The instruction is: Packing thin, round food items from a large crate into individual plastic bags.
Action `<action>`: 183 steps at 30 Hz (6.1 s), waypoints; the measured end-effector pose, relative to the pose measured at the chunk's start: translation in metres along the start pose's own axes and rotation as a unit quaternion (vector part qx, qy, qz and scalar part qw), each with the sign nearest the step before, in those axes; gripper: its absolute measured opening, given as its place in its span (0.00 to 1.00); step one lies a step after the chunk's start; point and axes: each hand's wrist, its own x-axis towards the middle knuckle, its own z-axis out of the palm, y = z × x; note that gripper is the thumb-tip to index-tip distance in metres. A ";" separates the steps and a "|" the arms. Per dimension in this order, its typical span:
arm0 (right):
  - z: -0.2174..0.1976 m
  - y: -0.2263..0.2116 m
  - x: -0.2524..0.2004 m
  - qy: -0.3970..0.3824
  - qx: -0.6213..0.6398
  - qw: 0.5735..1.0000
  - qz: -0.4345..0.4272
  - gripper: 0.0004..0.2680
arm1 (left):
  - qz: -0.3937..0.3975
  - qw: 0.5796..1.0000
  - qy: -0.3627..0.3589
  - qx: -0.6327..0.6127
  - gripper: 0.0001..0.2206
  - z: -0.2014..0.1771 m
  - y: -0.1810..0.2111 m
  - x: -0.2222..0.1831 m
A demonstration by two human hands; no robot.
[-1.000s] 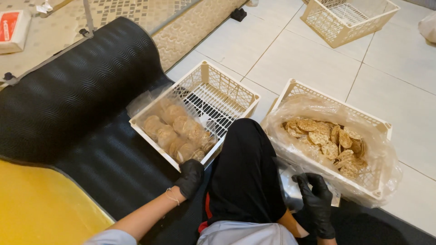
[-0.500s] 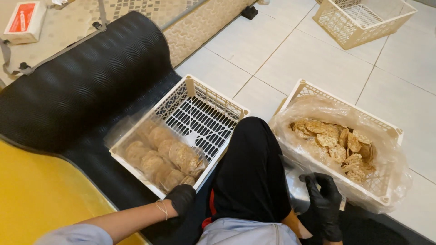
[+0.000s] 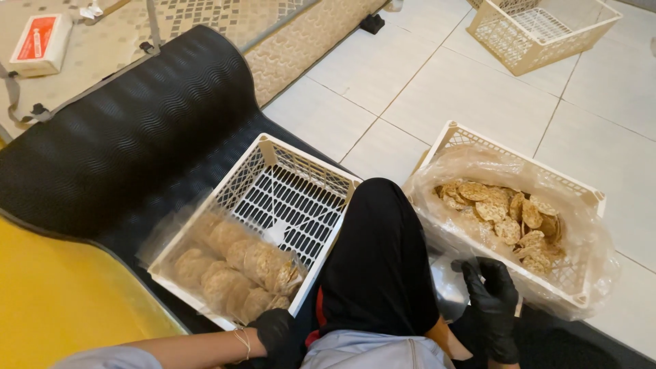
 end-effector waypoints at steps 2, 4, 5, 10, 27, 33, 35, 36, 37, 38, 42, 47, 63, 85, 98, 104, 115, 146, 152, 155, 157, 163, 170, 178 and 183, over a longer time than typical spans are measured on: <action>-0.001 -0.002 0.000 0.005 0.019 1.000 0.004 0.02 | 0.012 1.000 -0.006 -0.004 0.09 0.007 0.000 -0.001; -0.002 0.006 0.002 0.014 0.040 0.999 0.010 0.03 | 0.028 0.999 -0.014 -0.007 0.09 0.014 -0.002 0.002; -0.003 0.015 0.004 0.011 0.053 0.999 0.004 0.03 | 0.035 0.999 -0.019 -0.010 0.09 0.018 -0.002 0.005; -0.009 0.013 0.006 0.006 0.067 0.998 0.019 0.02 | 0.075 0.996 -0.037 -0.026 0.09 0.033 0.013 0.042; -0.047 0.017 0.001 -0.077 0.325 0.942 0.020 0.20 | 0.062 0.828 -0.067 -0.553 0.11 -0.037 0.208 0.293; -0.069 0.001 0.007 -0.103 0.218 0.969 0.052 0.18 | 0.019 0.712 -0.100 -0.695 0.05 0.001 0.212 0.295; -0.074 0.006 0.009 -0.070 0.235 0.968 0.057 0.11 | -0.006 0.735 -0.099 -0.671 0.04 -0.002 0.215 0.297; -0.077 0.008 0.010 -0.039 0.251 0.965 0.062 0.06 | -0.034 0.757 -0.095 -0.646 0.07 -0.004 0.217 0.298; -0.077 0.013 0.013 -0.036 0.251 0.965 0.063 0.06 | -0.033 0.757 -0.097 -0.645 0.07 -0.010 0.218 0.300; -0.077 0.019 0.016 -0.011 0.351 0.933 0.074 0.07 | -0.021 0.763 -0.097 -0.639 0.06 -0.017 0.220 0.301; -0.078 -0.007 0.025 0.004 0.098 0.994 -0.055 0.07 | 0.029 0.784 -0.093 -0.613 0.05 -0.054 0.228 0.315; -0.074 -0.005 0.023 0.016 0.058 0.990 -0.129 0.06 | 0.058 0.804 -0.097 -0.584 0.05 -0.046 0.229 0.324; -0.042 0.099 0.029 0.065 0.178 0.982 0.005 0.19 | -0.112 0.718 -0.024 -0.686 0.08 0.061 0.261 0.291; -0.051 0.004 0.016 0.107 -0.213 0.967 -0.086 0.02 | 0.138 0.854 0.202 -0.460 0.06 0.016 0.248 0.304; -0.069 -0.030 0.019 -0.017 -0.415 0.838 -0.354 0.35 | 0.071 0.825 -0.026 -0.561 0.07 0.036 0.253 0.331; -0.059 -0.008 0.016 -0.016 -0.380 0.820 -0.429 0.18 | -0.046 0.640 -0.156 -0.750 0.08 0.090 0.234 0.332; -0.049 0.048 0.007 -0.101 -0.512 0.756 -0.396 0.28 | 0.096 0.851 -0.029 -0.516 0.10 0.098 0.220 0.321; -0.067 0.041 0.038 0.036 -0.216 0.947 -0.235 0.12 | 0.080 0.934 0.114 -0.330 0.09 0.065 0.190 0.321; -0.057 0.203 0.104 -0.097 -0.580 0.796 -0.142 0.35 | 0.089 0.913 0.122 -0.379 0.07 0.066 0.189 0.321; -0.052 0.231 0.114 -0.044 -0.583 0.785 -0.206 0.20 | 0.077 0.915 0.105 -0.381 0.05 0.076 0.187 0.317; -0.051 0.252 0.124 0.002 -0.570 0.785 -0.243 0.09 | 0.080 0.920 0.104 -0.368 0.04 0.081 0.185 0.317; -0.056 0.283 0.122 -0.002 -0.563 0.764 -0.315 0.18 | 0.084 0.922 0.095 -0.365 0.05 0.063 0.187 0.310; -0.060 0.262 0.101 0.006 -0.555 0.765 -0.327 0.13 | 0.083 0.924 0.084 -0.365 0.05 0.086 0.184 0.304; -0.073 0.253 0.104 -0.077 -0.491 0.831 -0.249 0.10 | 0.090 0.923 0.089 -0.365 0.06 0.083 0.187 0.302; -0.100 0.217 0.084 -0.096 -0.330 0.919 -0.192 0.22 | 0.076 0.925 0.063 -0.367 0.06 0.073 0.197 0.299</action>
